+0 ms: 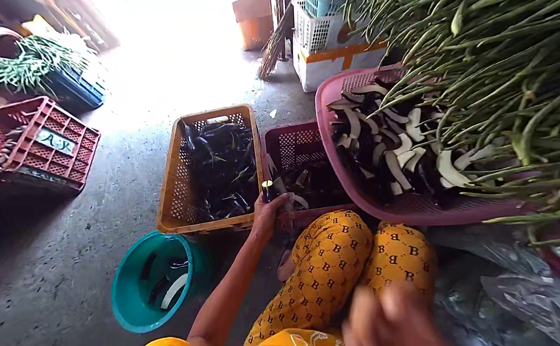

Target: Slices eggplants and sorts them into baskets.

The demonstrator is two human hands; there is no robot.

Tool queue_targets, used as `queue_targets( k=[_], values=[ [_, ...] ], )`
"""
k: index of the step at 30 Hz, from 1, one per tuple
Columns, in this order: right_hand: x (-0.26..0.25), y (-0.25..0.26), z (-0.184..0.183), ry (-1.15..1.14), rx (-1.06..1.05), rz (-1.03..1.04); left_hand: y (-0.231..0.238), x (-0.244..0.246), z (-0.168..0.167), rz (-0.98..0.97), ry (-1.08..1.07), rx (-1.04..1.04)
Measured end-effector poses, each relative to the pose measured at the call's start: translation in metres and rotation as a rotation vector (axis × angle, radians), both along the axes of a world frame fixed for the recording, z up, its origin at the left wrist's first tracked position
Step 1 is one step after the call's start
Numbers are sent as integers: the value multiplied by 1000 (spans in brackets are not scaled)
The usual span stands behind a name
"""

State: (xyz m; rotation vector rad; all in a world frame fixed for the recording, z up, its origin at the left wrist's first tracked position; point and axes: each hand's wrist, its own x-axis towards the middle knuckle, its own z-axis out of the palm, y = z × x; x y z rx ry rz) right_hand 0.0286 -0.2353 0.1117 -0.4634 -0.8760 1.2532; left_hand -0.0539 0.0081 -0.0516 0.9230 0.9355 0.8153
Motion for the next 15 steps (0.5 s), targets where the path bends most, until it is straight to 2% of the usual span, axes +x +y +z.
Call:
queue_targets(
  k=[1, 2, 3, 4, 6, 8, 10, 13, 15],
  values=[
    [11, 28, -17, -107, -38, -129, -4, -2, 1, -9, 14, 7],
    [21, 59, -35, -310, -125, -325, -8, -5, 1, -19, 21, 18],
    [28, 89, -52, -555, -284, -505, -12, -7, 2, -30, 28, 32],
    [34, 119, -64, -756, -494, -584, -16, -8, 3, -37, 34, 44],
    [37, 166, -85, -998, -843, -469, -24, -9, 7, -58, 53, 46],
    [34, 194, -106, -1019, -958, -240, -29, -8, 10, -74, 76, 40],
    [30, 207, -123, -891, -933, -166, -27, -10, 8, -121, 85, 43],
    [30, 216, -130, -875, -912, -286, -17, -14, 0, -200, 56, 24],
    [36, 216, -129, -849, -896, -371, -12, -15, -2, -179, 35, 7]
  ],
)
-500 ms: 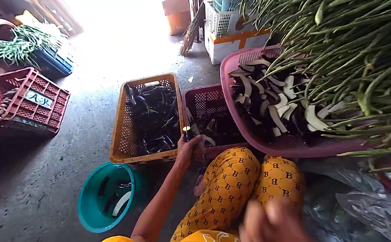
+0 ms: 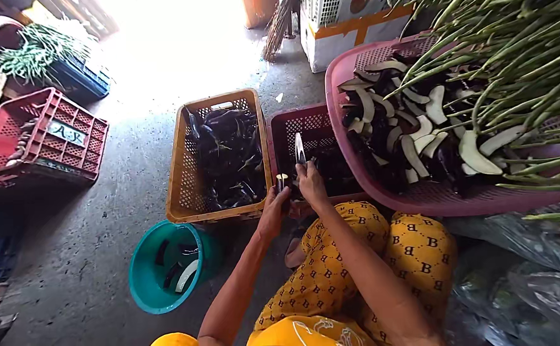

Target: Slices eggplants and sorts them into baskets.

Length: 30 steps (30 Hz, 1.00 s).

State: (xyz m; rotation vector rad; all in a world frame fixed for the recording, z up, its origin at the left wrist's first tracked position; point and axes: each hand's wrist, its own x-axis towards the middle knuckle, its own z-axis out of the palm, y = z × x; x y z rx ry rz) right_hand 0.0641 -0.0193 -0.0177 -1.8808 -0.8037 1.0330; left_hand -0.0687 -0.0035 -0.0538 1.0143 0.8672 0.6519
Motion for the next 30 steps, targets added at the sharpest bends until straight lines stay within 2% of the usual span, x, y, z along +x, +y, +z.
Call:
queue_targets(
  k=[4, 12, 18, 22, 25, 30],
  values=[
    [7, -8, -5, 336, 67, 32, 7, -1, -7, 20, -46, 40],
    [17, -6, -6, 578, 83, -93, 22, -13, -5, 68, -254, -211],
    [16, -5, -11, 598, 100, -130, 25, -19, -2, 125, -334, -354],
    [15, -5, -12, 605, 97, -109, 21, -21, -3, 10, -291, -217],
    [14, -5, -11, 597, 100, -113, 18, -20, -3, 43, -242, -183],
    [13, -10, 0, 545, 96, -230, 20, -20, -14, 89, -262, -214]
  ],
)
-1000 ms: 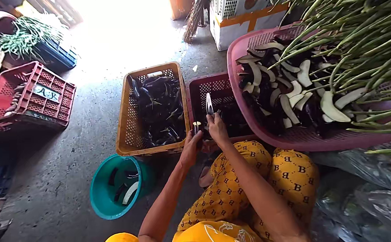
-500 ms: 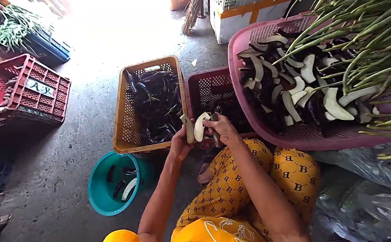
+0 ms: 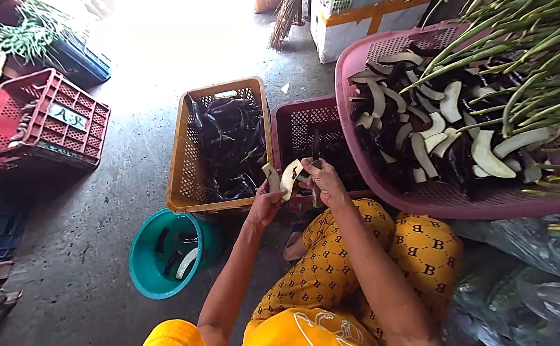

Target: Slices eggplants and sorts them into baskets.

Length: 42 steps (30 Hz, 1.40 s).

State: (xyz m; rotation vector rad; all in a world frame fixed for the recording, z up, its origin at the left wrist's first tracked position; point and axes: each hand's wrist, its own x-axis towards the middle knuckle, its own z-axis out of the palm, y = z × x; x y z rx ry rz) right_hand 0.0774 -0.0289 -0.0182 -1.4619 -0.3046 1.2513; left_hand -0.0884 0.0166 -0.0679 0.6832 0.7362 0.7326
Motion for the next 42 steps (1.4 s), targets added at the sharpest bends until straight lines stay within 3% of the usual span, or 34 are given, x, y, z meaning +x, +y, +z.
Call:
queue_targets(
  k=[3, 6, 11, 14, 16, 18, 22, 26, 30, 35, 42],
  values=[
    [-1, -1, -4, -110, -29, -19, 1, 4, -3, 20, 27, -15],
    [0, -1, -15, -432, -83, -29, 5, 22, -1, -10, 188, 72],
    [-3, -6, -6, -689, -161, -100, 41, 44, 4, -355, 514, 537],
    [0, -7, -2, -679, -226, -44, 94, 43, 4, -150, 637, 777],
    [1, -5, -6, -612, -229, 15, 140, 31, -8, 65, 767, 734],
    [0, 2, -9, -545, -216, 52, 180, 10, -41, 179, 957, 558],
    [-6, 15, -1, -577, -267, 148, 216, -15, -112, -19, 1293, 252],
    [-7, 14, 8, -697, -241, 202, 221, -15, -134, -183, 1389, 328],
    [-8, 14, 7, -697, -217, 275, 209, -17, -89, -222, 1442, 619],
    [-11, 15, 0, -629, -127, 282, 152, -41, 21, -139, 1355, 1030],
    [-21, 13, -10, -305, 136, 302, 99, -39, 114, -8, 1221, 1143]
  ],
)
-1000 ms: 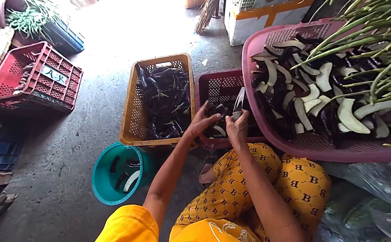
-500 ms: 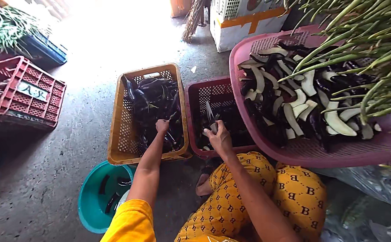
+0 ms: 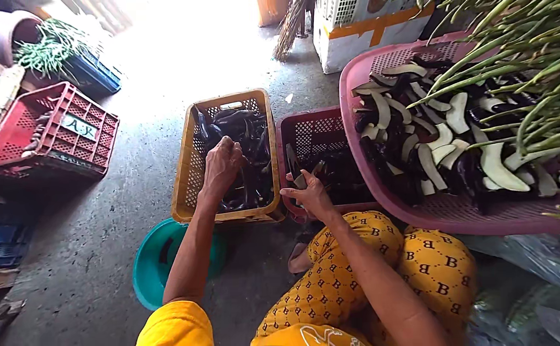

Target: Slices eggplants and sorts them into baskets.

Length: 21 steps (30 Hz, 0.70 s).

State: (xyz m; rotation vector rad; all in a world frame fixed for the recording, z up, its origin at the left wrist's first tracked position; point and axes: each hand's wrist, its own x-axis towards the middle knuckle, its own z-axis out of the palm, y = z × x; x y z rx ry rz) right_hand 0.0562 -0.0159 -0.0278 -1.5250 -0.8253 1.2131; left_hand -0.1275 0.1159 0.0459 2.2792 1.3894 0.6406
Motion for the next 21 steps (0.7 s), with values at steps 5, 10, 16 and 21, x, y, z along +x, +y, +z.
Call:
queue_targets(
  k=[5, 10, 16, 21],
  values=[
    [-10, -3, -9, 97, -13, 61, -17, 28, 1, -55, -112, -69],
    [-12, -8, -13, 217, -52, 12, -24, 49, -33, -74, -303, -225],
    [-15, -9, -15, 352, -52, -94, -53, 44, -82, -233, -457, -766],
    [-12, -29, -9, 52, -303, -266, -72, 37, -90, -81, -77, -579]
  ],
)
